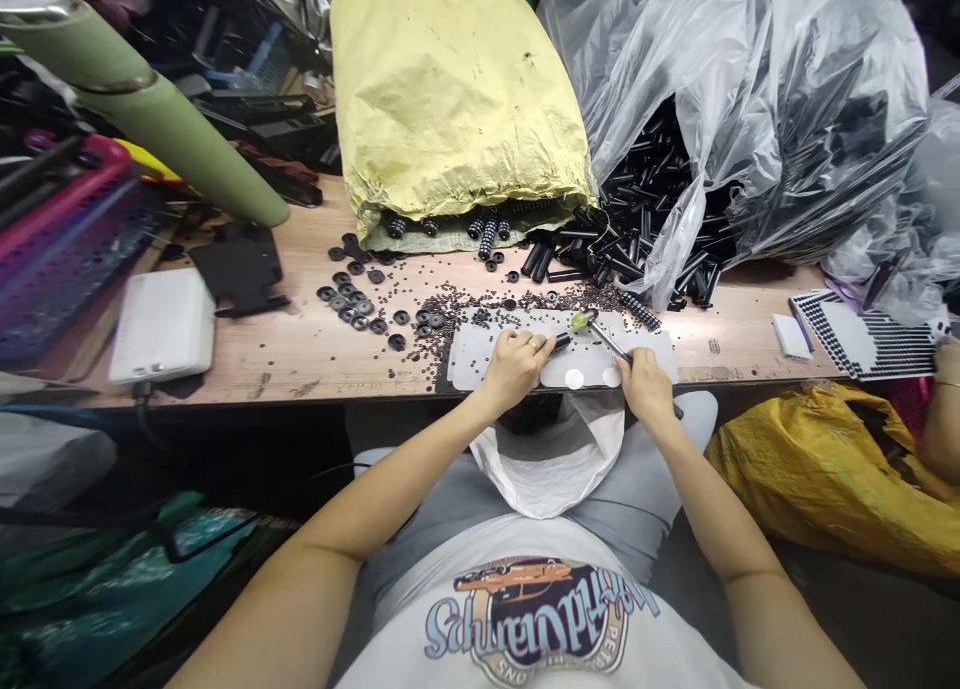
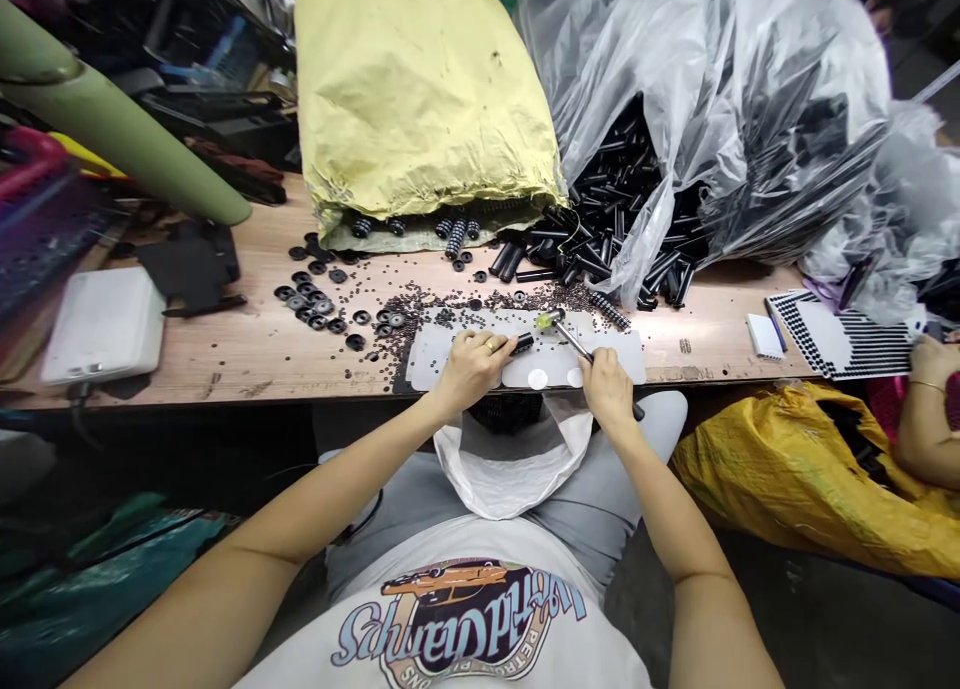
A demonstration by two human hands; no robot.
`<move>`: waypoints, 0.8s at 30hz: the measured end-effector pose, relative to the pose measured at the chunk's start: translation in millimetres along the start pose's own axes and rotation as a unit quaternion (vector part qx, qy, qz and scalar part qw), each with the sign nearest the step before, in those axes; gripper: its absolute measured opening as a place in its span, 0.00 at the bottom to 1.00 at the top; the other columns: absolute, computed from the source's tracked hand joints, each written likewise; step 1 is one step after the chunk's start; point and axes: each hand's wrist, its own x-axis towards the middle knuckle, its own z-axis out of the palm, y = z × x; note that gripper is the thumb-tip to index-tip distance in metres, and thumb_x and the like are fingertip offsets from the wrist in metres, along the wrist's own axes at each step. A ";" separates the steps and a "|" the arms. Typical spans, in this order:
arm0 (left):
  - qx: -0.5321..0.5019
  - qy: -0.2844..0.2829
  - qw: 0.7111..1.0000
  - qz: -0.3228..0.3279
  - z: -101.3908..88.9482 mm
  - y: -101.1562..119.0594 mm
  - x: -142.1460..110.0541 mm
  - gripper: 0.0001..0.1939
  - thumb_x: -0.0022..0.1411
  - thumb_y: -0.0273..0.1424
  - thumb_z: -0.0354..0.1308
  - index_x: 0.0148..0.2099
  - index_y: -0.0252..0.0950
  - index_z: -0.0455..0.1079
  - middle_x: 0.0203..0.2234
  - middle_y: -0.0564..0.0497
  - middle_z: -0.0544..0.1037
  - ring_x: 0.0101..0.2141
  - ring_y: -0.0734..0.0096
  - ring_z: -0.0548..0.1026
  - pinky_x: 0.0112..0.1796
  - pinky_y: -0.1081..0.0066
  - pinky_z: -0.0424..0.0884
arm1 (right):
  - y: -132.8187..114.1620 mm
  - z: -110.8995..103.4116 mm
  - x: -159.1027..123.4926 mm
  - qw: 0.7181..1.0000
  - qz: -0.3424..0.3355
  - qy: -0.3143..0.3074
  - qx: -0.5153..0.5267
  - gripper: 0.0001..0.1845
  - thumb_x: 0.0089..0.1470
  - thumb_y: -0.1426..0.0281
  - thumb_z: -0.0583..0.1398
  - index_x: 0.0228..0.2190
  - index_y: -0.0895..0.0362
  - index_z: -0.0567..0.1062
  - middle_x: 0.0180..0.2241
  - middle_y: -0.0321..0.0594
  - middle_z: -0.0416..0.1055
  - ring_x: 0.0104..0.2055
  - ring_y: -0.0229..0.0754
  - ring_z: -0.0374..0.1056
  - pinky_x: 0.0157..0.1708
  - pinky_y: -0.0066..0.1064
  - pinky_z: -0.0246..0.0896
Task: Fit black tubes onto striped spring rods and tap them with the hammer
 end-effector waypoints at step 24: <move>-0.048 -0.017 0.996 -0.079 6.9 31.7 17.0 0.22 0.65 0.22 0.42 0.58 0.28 0.64 0.45 0.36 0.75 0.47 0.56 0.73 0.46 0.59 0.69 | -60.4 -11.2 -31.1 0.992 -0.101 -0.076 -0.008 0.20 0.67 0.60 0.42 0.39 0.56 0.68 0.28 0.41 0.74 0.26 0.42 0.68 0.26 0.29 0.44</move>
